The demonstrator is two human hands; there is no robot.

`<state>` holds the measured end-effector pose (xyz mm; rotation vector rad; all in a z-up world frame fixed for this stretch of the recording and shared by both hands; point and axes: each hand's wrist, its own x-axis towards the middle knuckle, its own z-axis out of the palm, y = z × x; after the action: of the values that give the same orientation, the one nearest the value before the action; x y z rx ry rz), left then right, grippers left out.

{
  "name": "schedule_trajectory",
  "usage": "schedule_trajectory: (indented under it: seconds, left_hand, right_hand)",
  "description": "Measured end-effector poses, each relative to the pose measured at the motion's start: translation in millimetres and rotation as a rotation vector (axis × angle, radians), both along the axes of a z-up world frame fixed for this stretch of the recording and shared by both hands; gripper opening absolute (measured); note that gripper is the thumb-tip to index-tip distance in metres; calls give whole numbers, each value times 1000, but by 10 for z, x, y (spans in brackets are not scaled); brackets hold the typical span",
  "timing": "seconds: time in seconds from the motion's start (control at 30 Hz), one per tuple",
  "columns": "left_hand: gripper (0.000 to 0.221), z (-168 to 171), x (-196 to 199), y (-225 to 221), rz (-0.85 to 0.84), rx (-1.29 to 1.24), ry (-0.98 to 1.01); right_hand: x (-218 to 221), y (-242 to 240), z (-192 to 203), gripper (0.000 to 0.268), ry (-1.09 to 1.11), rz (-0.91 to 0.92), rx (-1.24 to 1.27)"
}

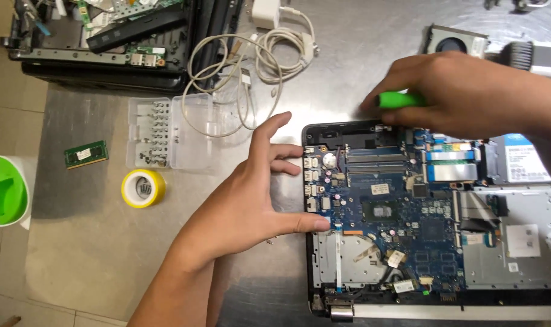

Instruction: Disassembling internal laptop components including the motherboard and ribbon cables using a screwdriver.

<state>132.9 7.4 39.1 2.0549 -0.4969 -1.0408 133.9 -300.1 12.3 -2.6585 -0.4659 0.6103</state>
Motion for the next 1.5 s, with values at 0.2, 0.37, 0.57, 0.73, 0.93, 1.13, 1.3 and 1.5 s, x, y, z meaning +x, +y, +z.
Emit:
schedule_trajectory:
  seconds: [0.2,0.37,0.57,0.73,0.93,1.13,1.3,1.5]
  left_hand:
    - [113,-190,23,14,140,-201,76]
    - [108,-222,36,16,169,-210,73]
    - [100,-218,48,24,163,-223,91]
    - [94,-295,60,20,182,-254,154]
    - [84,-356,69,-5,203,-286,204]
    - [71,-387,58,-10,233,-290,218]
    - [68,-371,14,-27,172,-200,35]
    - [66,-292,9,-77,91,-24,-114]
  right_hand:
    - [314,304,-12,39,187,81,22]
    - [403,351,-15,41,227,116,1]
    - [386,256,-18,41,263,67,-90]
    - [227,57,-90,47,213,23,-133]
    - [-266,85,-3,45,46,-3,-410]
    - [-527,138,-48,60,50,-45,-484]
    - [-494,172,-3,53,77,-4,-504]
    - [-495,156,-75,43,49,3,-529]
